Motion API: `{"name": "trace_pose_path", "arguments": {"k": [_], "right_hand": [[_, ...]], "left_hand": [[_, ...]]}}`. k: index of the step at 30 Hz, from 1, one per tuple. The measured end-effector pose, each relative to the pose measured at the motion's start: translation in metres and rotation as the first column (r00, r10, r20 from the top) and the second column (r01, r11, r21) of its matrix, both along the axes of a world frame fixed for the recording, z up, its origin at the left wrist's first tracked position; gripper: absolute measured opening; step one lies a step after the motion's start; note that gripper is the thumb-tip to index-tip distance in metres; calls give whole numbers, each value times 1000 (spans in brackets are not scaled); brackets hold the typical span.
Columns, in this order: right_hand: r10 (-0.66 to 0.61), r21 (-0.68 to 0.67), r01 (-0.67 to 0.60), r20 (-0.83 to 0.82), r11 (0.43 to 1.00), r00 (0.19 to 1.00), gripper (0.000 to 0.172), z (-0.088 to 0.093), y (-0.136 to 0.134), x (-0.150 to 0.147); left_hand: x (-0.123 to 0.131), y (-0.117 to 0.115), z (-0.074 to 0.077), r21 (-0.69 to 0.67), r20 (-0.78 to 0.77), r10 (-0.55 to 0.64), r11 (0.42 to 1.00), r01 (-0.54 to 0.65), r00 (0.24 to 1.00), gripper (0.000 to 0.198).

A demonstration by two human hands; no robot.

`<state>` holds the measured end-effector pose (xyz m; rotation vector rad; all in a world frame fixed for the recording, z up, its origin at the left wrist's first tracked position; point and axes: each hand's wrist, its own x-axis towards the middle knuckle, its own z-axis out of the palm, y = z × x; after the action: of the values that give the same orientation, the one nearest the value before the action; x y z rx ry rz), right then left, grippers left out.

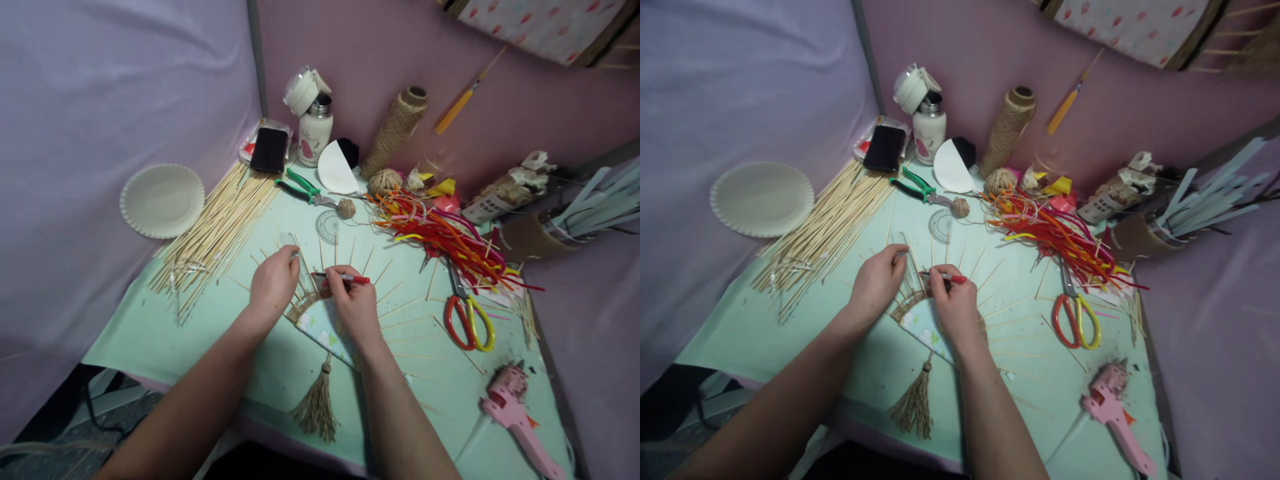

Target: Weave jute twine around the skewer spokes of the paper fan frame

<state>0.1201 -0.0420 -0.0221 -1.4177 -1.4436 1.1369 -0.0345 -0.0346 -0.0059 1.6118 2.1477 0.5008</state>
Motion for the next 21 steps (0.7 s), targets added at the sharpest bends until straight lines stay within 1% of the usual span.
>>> {"name": "trace_pose_path", "arguments": {"k": [4, 9, 15, 21], "right_hand": [[3, 19, -4, 20, 1000, 1000, 26, 0, 0, 0], [16, 0, -16, -24, 1000, 1000, 26, -1, -1, 0], [4, 14, -5, 25, 1000, 1000, 27, 0, 0, 0], [6, 4, -6, 13, 1000, 1000, 27, -2, -1, 1]], "left_hand": [[0, 0, 2, 4, 14, -4, 1000, 4, 1000, 35], [0, 0, 0, 4, 9, -1, 1000, 0, 1000, 35], [0, 0, 0, 3, 11, -6, 1000, 6, 1000, 35], [0, 0, 0, 3, 13, 2, 1000, -2, 1000, 35]]}}
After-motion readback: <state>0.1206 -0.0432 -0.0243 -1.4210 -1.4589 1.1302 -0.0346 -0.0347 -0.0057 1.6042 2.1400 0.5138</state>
